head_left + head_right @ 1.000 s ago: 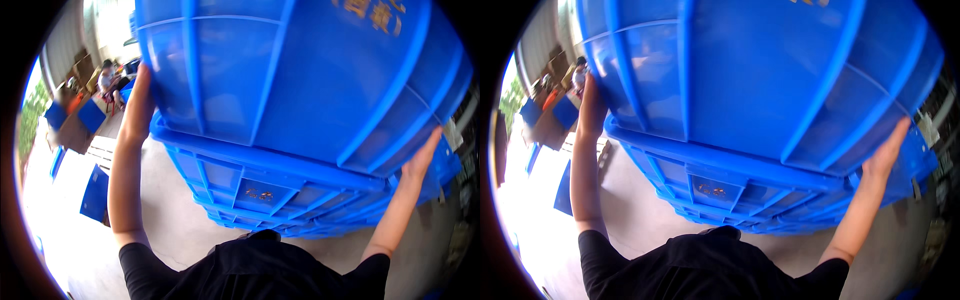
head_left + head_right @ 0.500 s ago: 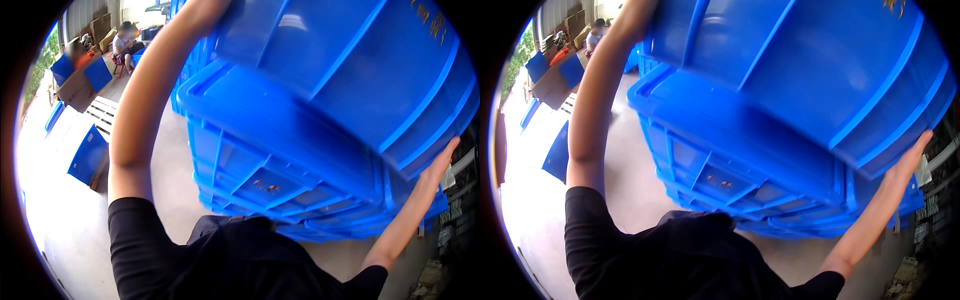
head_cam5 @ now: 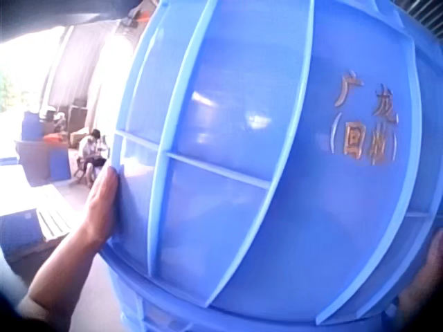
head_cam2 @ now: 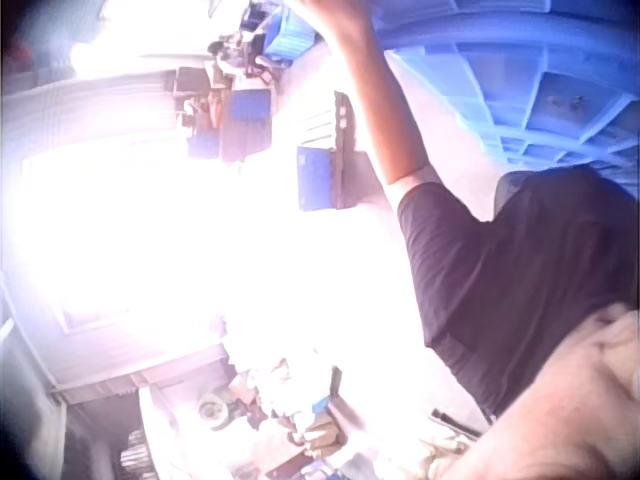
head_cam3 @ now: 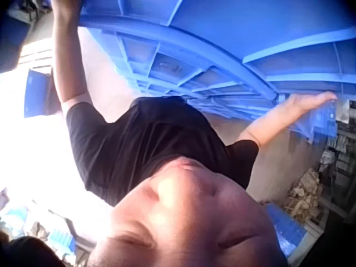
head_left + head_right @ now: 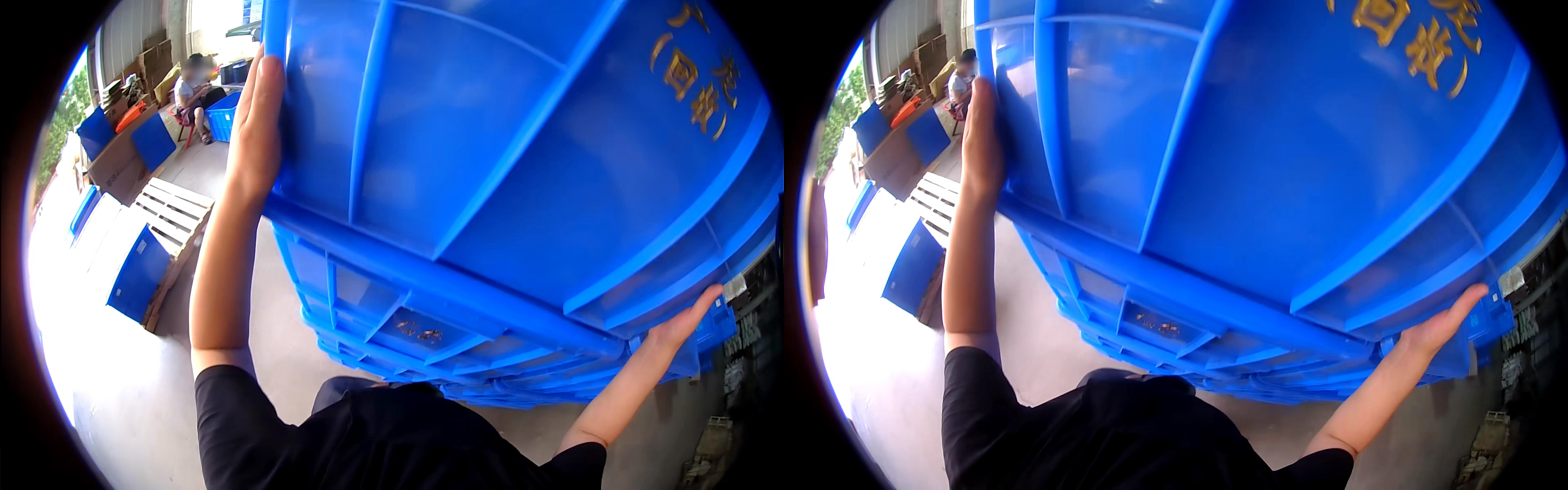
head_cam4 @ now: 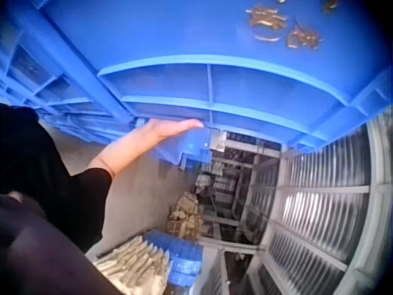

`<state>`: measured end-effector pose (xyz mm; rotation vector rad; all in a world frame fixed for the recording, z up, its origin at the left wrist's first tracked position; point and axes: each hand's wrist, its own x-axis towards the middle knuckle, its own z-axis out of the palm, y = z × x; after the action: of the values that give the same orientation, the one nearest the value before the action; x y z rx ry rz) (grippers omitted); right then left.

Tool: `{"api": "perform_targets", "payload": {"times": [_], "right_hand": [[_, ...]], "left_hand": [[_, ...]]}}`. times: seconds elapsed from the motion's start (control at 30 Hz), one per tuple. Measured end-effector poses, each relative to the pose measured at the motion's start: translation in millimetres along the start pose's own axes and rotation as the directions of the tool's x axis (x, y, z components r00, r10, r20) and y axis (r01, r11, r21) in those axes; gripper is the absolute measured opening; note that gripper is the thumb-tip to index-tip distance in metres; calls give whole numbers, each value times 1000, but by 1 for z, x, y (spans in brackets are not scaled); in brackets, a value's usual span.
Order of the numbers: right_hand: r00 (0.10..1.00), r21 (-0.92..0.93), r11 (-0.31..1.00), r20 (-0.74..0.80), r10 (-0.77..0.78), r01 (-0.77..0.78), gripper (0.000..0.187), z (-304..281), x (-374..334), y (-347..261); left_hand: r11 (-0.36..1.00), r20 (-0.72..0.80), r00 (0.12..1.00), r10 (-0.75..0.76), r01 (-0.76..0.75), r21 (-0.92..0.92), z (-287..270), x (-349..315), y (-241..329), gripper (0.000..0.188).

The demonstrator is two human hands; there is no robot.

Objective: The person lifts and stacks blue plastic crates in a warehouse, then moves to a table to pick up blue plastic spools and place them into a blue crate. The person handles the crates and spools by hand throughout the clip.

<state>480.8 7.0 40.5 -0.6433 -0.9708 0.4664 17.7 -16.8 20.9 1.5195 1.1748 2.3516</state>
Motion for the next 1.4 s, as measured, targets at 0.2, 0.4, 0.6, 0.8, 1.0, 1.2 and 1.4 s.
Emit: {"api": "perform_targets", "payload": {"times": [0.2,0.4,0.6,0.8,1.0,1.2,1.4], "right_hand": [[999,-68,997,-23,-23,21,74,20,-12,-9],[998,-71,996,44,-43,46,72,16,-4,-10],[997,-11,999,59,-52,52,72,9,2,-12],[987,-88,996,-163,-3,-12,79,42,-24,-12],[977,-160,987,-208,-55,21,79,51,-24,-12],[969,-198,980,-235,-80,33,79,83,-30,-1],[931,-264,962,-330,-155,67,80,133,-74,4]], "left_hand": [[1000,42,999,0,0,-4,-5,-8,2,53],[965,111,961,252,-259,48,-5,0,-5,47],[932,183,921,343,-358,57,-13,0,-10,45],[937,311,904,293,-336,93,-28,-2,-7,52],[931,299,891,342,-364,21,-29,2,-10,55],[929,354,916,187,-49,-366,-69,43,-61,51],[797,140,963,-231,270,-540,-62,97,-215,36]]}}
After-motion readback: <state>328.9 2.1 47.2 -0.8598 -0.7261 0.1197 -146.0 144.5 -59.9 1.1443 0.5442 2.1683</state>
